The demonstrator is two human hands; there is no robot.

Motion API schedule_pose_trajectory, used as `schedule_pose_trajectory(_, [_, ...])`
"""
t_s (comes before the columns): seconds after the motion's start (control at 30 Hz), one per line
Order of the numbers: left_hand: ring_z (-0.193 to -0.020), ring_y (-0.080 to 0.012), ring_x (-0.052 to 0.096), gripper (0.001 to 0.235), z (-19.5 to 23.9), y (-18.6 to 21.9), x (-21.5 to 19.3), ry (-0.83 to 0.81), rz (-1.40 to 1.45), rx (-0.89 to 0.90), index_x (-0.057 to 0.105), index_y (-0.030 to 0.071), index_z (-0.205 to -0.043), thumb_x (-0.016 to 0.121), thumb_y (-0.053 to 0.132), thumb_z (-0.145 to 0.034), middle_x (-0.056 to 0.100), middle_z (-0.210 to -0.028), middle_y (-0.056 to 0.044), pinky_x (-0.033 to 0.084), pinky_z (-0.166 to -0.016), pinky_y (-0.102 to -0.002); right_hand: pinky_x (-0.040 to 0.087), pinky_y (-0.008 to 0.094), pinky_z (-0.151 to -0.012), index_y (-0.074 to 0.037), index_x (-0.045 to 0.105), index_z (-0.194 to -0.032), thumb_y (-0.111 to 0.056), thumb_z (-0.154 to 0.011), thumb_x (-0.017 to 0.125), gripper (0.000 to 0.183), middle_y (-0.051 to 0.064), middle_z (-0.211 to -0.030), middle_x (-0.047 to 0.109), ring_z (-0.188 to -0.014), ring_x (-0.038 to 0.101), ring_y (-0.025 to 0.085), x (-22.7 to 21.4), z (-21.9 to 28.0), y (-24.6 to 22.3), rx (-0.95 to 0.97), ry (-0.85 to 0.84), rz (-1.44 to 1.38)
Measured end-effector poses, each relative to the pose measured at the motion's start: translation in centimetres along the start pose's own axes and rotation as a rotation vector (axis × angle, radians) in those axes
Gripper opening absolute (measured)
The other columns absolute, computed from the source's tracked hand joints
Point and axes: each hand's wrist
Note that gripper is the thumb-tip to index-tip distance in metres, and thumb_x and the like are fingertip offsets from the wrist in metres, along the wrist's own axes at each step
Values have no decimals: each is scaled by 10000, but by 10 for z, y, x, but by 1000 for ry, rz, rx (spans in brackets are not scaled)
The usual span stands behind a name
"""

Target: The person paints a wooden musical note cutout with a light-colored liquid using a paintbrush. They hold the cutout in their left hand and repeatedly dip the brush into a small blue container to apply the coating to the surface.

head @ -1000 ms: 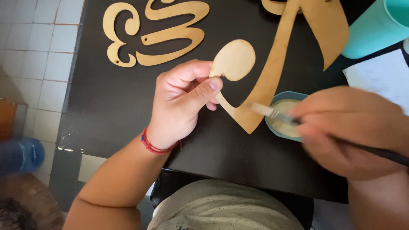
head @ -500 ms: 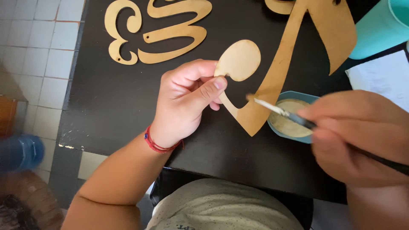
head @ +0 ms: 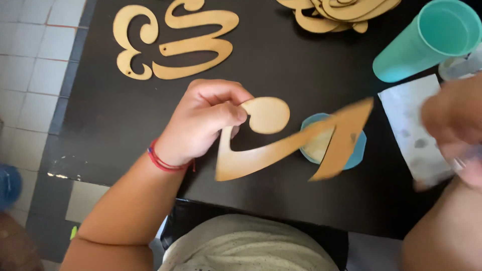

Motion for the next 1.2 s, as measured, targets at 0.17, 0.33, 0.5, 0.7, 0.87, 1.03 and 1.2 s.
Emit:
schedule_pose_trajectory(0.17, [-509, -80, 448, 125, -2, 10, 0, -235, 50, -83, 655, 12, -762, 531, 22, -776, 515, -567, -33, 351, -491, -226, 591, 250, -790, -208, 444, -726, -341, -1066, 416, 366, 15, -772, 590, -794, 602, 153, 74, -17, 12, -195, -176, 1009])
schedule_pose_trajectory(0.33, [-422, -79, 438, 135, -2, 16, -4, -417, -32, -177, 706, 7, -791, 577, 43, -773, 492, -493, -39, 335, -374, -213, 433, 255, -649, 4, 708, -966, -205, -983, 476, 313, 99, -717, 630, -652, 586, 155, 123, -26, 23, 218, -139, 1112])
schedule_pose_trajectory(0.5, [-483, -42, 465, 103, -3, 54, -1, -595, -129, -46, 705, 18, -834, 604, 30, -820, 578, -604, -2, 356, -411, -194, 430, 232, -581, -78, 786, -948, -285, -954, 522, 335, 27, -662, 635, -605, 567, 111, 153, -22, 38, 356, -154, 1129])
schedule_pose_trajectory(0.7, [-486, -54, 375, 182, -18, 108, 17, -775, -553, 146, 691, 116, -734, 513, 124, -772, 460, -527, 57, 309, -459, -242, 342, 244, -487, -54, 700, -734, -243, -911, 603, 277, -30, -577, 523, -552, 433, 83, 166, -15, 44, 282, -193, 1089])
schedule_pose_trajectory(0.87, [-486, -43, 375, 181, -36, 121, 22, -806, -635, 198, 721, 100, -769, 542, 118, -796, 452, -520, 47, 304, -433, -238, 428, 237, -549, -16, 714, -800, -153, -858, 649, 162, 51, -692, 695, -596, 574, 107, 166, -11, 46, 76, -50, 1153])
schedule_pose_trajectory(1.03, [-819, -22, 706, 455, -37, 146, -6, -220, -690, -144, 665, 198, -1227, 483, 465, -907, 740, -1034, 54, 550, -749, -132, 349, 265, -586, 36, 610, -815, -69, -934, 596, 160, 74, -724, 566, -632, 447, 137, 160, -7, 50, -151, 184, 1141])
schedule_pose_trajectory(1.2, [-798, -200, 750, 280, -32, 73, -27, -83, -160, -11, 688, -13, -1058, 531, 139, -883, 749, -916, -153, 642, -728, -265, 337, 263, -556, 14, 579, -847, -256, -994, 581, 308, 61, -628, 489, -574, 431, 120, 146, -14, 53, -343, 409, 1005])
Point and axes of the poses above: each hand's wrist, its own z-axis away from the middle knuckle, its own x-axis out of the palm, y = z × x
